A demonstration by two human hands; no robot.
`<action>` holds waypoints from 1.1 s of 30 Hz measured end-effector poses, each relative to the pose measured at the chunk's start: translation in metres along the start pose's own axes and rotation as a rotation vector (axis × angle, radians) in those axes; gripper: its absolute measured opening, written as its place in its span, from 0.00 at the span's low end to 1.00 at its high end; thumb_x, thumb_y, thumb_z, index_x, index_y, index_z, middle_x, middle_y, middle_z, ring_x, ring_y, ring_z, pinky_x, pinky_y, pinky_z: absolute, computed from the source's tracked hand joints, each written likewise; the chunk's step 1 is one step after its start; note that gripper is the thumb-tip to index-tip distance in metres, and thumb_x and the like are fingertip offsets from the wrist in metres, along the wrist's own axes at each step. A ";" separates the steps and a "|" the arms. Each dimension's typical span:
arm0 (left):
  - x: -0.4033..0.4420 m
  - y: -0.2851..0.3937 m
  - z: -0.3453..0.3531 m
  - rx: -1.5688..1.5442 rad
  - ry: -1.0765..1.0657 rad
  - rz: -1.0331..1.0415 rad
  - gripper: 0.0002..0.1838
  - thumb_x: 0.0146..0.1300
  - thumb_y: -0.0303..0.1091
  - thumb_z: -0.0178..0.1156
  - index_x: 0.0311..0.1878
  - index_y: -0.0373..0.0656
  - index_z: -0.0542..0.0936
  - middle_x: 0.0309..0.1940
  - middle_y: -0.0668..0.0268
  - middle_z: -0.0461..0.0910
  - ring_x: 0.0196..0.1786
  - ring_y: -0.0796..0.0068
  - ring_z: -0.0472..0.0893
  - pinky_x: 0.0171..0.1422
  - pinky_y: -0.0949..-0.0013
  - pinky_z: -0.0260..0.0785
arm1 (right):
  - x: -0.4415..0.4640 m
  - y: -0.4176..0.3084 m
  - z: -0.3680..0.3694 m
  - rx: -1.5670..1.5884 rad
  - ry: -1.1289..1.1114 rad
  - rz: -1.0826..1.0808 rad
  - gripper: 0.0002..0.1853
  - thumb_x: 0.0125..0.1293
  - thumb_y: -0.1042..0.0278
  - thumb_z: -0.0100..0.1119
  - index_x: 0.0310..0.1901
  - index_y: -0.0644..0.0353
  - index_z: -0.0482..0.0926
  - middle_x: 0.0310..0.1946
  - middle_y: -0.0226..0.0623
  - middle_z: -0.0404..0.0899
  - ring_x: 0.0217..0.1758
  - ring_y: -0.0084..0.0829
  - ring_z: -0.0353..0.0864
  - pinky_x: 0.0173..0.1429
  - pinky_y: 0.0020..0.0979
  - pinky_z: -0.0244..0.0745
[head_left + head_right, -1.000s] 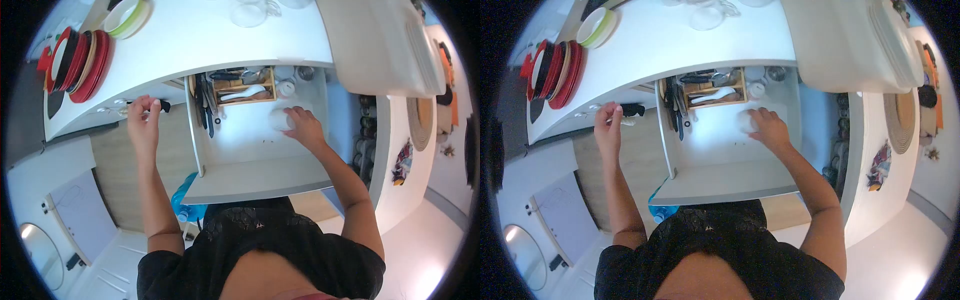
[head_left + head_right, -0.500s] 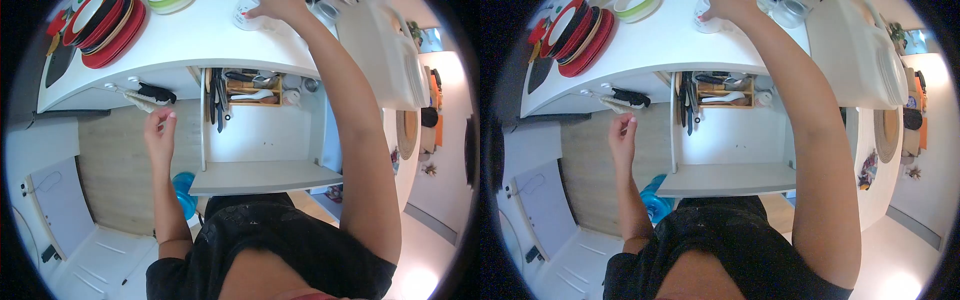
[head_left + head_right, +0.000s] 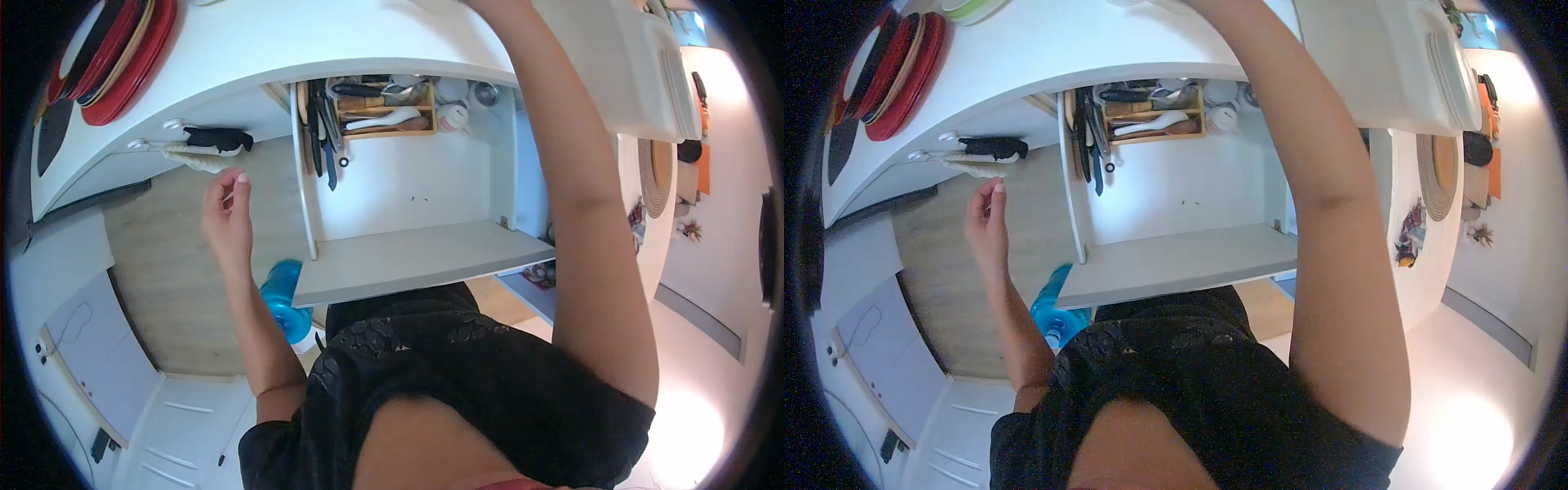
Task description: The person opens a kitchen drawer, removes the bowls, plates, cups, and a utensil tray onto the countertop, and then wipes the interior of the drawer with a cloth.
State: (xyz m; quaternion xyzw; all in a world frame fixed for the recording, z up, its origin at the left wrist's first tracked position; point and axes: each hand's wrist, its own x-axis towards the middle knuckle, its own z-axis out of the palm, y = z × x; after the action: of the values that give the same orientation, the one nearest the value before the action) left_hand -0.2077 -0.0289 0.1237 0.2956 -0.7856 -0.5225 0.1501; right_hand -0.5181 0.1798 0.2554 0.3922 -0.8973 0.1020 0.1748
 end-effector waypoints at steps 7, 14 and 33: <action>-0.003 0.010 0.089 0.229 -0.213 0.044 0.15 0.57 0.38 0.64 0.44 0.41 0.79 0.47 0.63 0.77 0.48 0.66 0.76 0.50 0.66 0.69 | -0.244 0.058 0.062 0.151 -0.578 0.437 0.20 0.57 0.57 0.61 0.51 0.53 0.74 0.44 0.38 0.77 0.47 0.42 0.77 0.48 0.40 0.74; -0.005 0.002 0.318 0.601 -0.630 0.452 0.36 0.46 0.37 0.69 0.61 0.49 0.67 0.59 0.57 0.67 0.59 0.54 0.70 0.59 0.58 0.68 | -0.362 0.146 0.181 0.028 -0.667 0.653 0.40 0.48 0.63 0.71 0.62 0.54 0.60 0.58 0.52 0.63 0.64 0.50 0.63 0.66 0.43 0.63; -0.035 -0.027 0.430 0.767 -0.747 0.635 0.26 0.55 0.25 0.55 0.59 0.53 0.69 0.57 0.59 0.66 0.50 0.50 0.75 0.44 0.58 0.78 | -0.357 0.130 0.120 0.006 -0.803 0.736 0.42 0.45 0.63 0.72 0.64 0.38 0.61 0.60 0.51 0.61 0.56 0.52 0.71 0.56 0.41 0.74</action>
State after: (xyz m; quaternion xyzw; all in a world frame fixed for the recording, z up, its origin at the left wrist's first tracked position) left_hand -0.4063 0.3005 -0.0742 -0.1225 -0.9663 -0.2010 -0.1039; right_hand -0.4172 0.4675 -0.0013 0.0606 -0.9713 0.0013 -0.2301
